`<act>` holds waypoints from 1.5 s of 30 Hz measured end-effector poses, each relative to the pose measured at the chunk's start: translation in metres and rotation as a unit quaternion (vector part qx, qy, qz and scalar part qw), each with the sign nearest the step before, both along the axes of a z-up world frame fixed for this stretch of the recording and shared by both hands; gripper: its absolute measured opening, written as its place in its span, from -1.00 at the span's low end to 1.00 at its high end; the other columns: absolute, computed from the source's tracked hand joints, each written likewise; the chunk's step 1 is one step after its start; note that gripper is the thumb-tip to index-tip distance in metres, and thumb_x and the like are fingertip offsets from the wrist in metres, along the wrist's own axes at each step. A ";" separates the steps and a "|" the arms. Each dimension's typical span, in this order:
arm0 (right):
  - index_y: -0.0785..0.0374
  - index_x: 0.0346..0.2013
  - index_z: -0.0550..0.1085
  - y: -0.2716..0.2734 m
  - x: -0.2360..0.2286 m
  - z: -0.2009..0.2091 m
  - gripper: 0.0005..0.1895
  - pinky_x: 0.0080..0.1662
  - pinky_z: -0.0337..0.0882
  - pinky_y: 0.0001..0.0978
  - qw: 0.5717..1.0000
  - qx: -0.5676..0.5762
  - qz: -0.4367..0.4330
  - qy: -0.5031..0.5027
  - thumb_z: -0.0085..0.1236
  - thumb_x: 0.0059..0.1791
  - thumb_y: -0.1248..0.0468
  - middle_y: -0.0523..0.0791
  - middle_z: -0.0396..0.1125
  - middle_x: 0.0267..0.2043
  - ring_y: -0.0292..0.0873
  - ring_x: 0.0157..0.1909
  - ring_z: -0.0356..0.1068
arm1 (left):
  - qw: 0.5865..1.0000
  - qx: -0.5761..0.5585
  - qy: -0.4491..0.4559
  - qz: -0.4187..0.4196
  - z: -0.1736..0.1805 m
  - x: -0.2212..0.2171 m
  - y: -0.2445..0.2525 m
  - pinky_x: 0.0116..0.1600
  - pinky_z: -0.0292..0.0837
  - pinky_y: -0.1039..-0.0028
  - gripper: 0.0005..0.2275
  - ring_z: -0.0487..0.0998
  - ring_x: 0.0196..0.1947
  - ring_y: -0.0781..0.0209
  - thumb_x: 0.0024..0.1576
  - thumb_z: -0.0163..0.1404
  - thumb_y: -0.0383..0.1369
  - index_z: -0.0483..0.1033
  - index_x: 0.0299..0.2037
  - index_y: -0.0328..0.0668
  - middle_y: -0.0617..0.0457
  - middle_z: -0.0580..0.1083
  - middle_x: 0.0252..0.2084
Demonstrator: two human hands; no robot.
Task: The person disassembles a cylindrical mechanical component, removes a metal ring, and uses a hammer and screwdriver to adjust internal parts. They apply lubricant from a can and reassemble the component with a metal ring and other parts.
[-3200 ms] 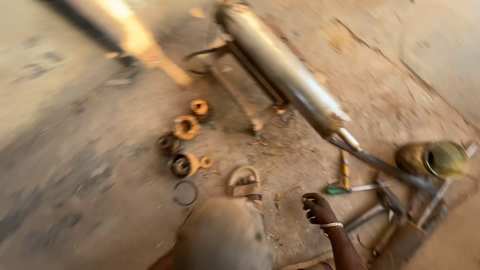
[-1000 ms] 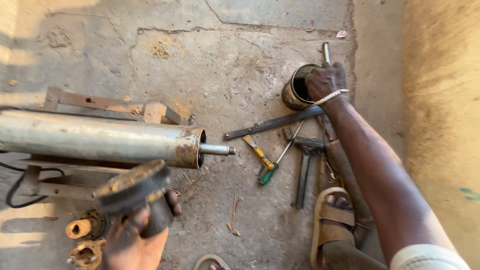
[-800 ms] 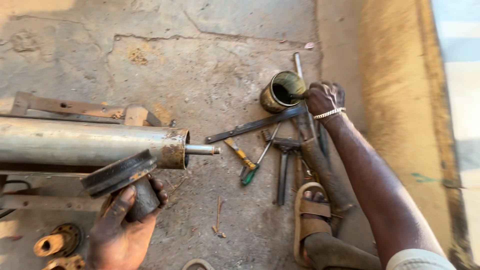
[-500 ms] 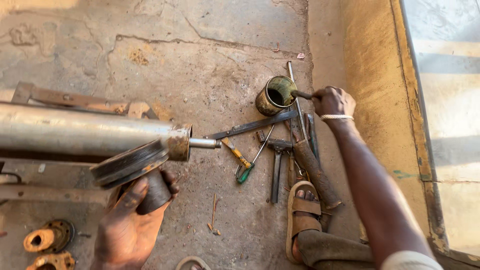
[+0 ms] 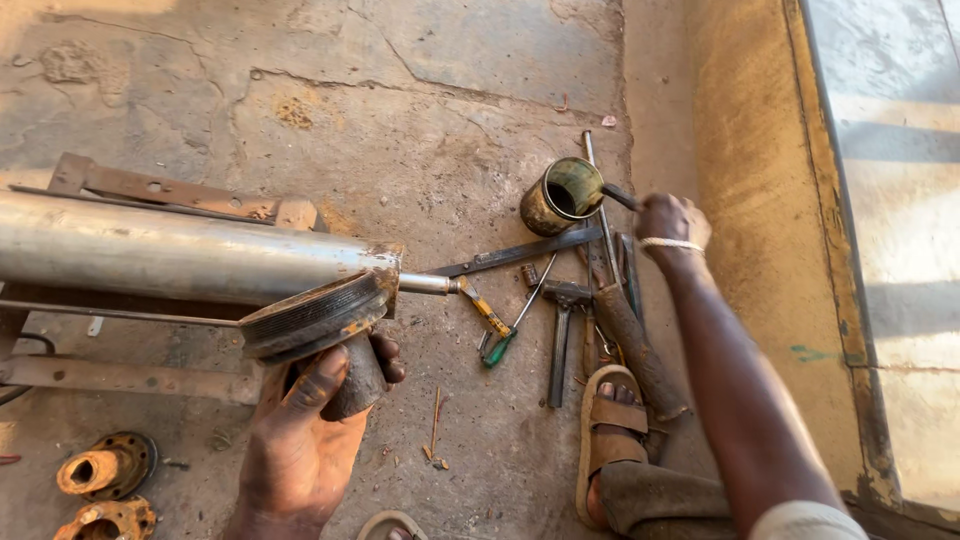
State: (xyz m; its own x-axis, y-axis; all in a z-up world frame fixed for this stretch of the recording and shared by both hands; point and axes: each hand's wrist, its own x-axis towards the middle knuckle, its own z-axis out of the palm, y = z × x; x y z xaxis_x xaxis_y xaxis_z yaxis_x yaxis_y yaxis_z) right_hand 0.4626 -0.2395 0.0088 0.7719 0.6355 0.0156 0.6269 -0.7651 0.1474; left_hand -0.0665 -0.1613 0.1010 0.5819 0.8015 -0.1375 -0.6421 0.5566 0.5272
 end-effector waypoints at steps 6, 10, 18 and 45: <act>0.04 -0.16 0.67 0.028 -0.002 -0.049 -0.79 -0.01 0.44 -0.14 0.990 0.061 -0.027 0.127 0.29 -0.05 0.11 -0.07 0.53 -0.19 -0.07 -0.16 0.49 | 0.996 -0.042 0.077 -0.009 -0.007 0.001 0.000 0.00 0.50 0.07 -0.57 0.56 -0.10 -0.06 0.09 0.10 -0.41 0.40 0.17 -0.40 -0.20 0.52 -0.10; 0.07 -0.08 0.65 -0.019 0.019 -0.027 -0.75 -0.12 0.51 -0.18 0.967 0.124 -0.093 0.200 0.23 0.01 0.09 -0.07 0.55 -0.27 -0.13 -0.30 0.52 | 0.997 -0.058 0.045 -0.007 -0.016 -0.007 0.002 0.06 0.46 0.10 -0.57 0.54 -0.05 -0.04 0.14 0.10 -0.38 0.40 0.20 -0.41 -0.20 0.50 -0.06; -0.01 -0.02 0.62 0.008 -0.030 -0.017 -0.76 -0.10 0.48 -0.12 0.987 0.082 -0.081 0.111 0.13 0.06 0.11 -0.04 0.51 -0.14 -0.04 -0.18 0.50 | 0.992 -0.102 0.077 -0.006 -0.020 -0.004 0.005 0.06 0.45 0.08 -0.59 0.54 -0.05 -0.03 0.14 0.07 -0.34 0.41 0.18 -0.32 -0.18 0.51 -0.08; 0.25 -0.26 0.60 0.020 -0.144 -0.005 -0.90 -0.34 0.38 -0.40 0.857 0.314 0.256 0.318 0.27 -0.01 0.28 -0.15 0.44 -0.42 -0.30 -0.44 0.36 | 0.996 -0.050 0.079 0.013 -0.018 0.003 0.011 0.02 0.52 0.17 -0.64 0.56 -0.08 0.03 0.18 0.10 -0.36 0.42 0.16 -0.34 -0.11 0.51 -0.10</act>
State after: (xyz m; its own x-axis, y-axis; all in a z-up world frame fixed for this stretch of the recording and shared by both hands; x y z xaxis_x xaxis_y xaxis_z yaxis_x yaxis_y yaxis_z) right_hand 0.3182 -0.2200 0.0043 0.3724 0.9146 0.1577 0.7050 -0.1682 -0.6890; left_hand -0.0630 -0.1507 0.0827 0.5257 0.7941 -0.3049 -0.5709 0.5951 0.5656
